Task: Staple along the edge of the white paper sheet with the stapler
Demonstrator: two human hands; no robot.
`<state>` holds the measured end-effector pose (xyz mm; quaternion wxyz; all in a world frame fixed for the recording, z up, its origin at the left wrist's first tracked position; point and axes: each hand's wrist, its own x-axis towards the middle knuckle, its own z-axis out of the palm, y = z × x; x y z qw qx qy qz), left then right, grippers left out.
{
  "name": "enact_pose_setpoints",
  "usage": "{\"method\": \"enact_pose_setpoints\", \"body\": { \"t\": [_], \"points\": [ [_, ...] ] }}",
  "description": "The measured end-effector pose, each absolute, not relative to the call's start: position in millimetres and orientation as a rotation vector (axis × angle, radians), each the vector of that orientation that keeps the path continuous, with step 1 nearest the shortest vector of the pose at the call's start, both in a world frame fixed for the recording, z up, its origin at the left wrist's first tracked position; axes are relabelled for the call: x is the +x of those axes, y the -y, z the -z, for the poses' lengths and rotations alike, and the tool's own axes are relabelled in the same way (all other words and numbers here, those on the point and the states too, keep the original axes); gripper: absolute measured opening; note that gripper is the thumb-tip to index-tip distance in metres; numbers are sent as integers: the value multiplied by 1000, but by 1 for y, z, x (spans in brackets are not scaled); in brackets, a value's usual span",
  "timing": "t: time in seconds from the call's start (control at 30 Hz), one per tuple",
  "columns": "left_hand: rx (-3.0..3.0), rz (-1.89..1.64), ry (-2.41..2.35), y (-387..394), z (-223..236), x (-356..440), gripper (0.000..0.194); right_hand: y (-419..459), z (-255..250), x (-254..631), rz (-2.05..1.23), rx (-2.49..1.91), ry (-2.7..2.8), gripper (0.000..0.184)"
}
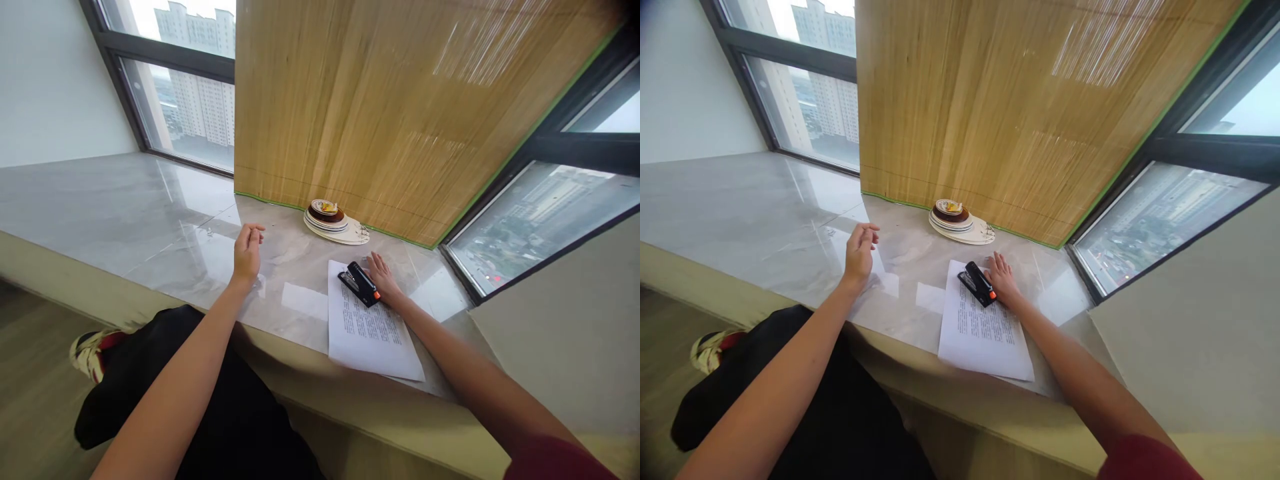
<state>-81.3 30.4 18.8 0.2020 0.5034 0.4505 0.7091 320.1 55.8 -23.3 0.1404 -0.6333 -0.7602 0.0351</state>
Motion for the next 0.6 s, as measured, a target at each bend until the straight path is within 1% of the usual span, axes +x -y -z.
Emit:
{"method": "enact_pose_setpoints", "body": {
  "t": [0.1,0.2,0.37,0.53,0.6],
  "points": [
    [1393,-1993,-1266,-30,-19,-82,23,-59,18,314,-139,-1865,2315,60],
    [1370,-2020,-1274,-30,-20,-81,24,-64,16,288,-137,-1872,2377,59],
    [1330,-2047,-1306,-31,-20,-91,22,-86,18,192,-94,-1759,2398,53],
    [1170,-2116,-1395,-40,-19,-125,25,-104,17,86,-79,-1597,2369,57],
    [1132,-2130,-1430,-44,-19,-136,26,-106,15,58,-98,-1543,2373,50]
  ]
}}
